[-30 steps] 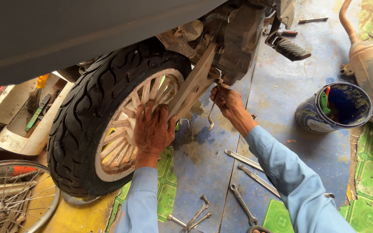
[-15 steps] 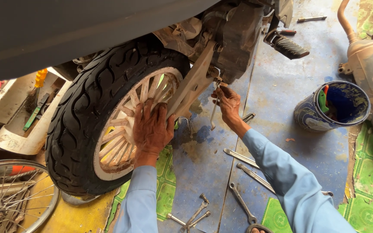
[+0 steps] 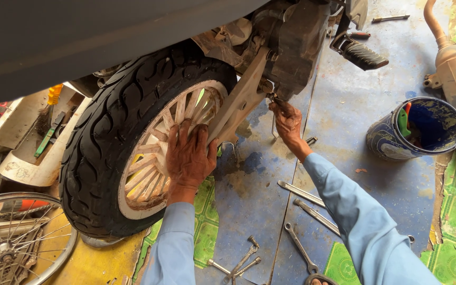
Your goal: The person uses a socket wrench to loosen and remove a bolt from the motorcycle's front wheel axle. They then reposition the wheel and use a wrench to tighten the axle bolt, securing the wheel in place.
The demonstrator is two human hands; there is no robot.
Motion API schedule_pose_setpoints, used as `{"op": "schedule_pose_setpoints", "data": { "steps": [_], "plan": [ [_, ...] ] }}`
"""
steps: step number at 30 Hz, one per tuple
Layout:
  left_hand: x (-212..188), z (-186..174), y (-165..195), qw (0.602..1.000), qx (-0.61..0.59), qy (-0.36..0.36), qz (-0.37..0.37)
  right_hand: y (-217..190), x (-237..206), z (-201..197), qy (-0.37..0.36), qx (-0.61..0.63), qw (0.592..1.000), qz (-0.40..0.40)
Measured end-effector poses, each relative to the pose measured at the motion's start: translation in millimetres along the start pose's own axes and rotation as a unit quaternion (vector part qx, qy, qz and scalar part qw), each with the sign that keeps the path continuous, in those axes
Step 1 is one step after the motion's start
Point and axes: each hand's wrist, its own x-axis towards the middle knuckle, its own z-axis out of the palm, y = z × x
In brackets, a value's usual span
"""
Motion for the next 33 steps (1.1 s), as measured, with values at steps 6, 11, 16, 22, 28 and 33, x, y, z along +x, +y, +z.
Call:
{"op": "schedule_pose_setpoints", "data": {
  "steps": [6,11,16,22,28,33],
  "plan": [
    [-0.6,0.5,-0.3,1.000,0.007,0.003,0.001,-5.2,-0.8,-3.1,-0.012,-0.022,1.000,0.002],
    [-0.7,-0.1,-0.7,1.000,0.017,0.004,0.006,-4.0,-2.2,3.5,-0.022,0.062,0.994,0.083],
    [-0.8,-0.7,0.0,1.000,0.012,0.005,0.004,-1.2,-1.1,9.9,0.003,0.044,0.999,0.031],
    [-0.8,1.5,-1.1,1.000,0.018,0.011,0.006,-6.9,1.5,6.1,-0.034,0.172,0.969,0.174],
    [-1.4,1.2,-0.1,1.000,0.015,0.001,0.002,-16.6,9.9,0.3,-0.038,0.418,0.854,0.306],
    [-0.7,0.9,1.1,1.000,0.018,0.006,-0.001,-16.0,5.8,3.8,-0.008,0.381,0.869,0.316]
  ]
}}
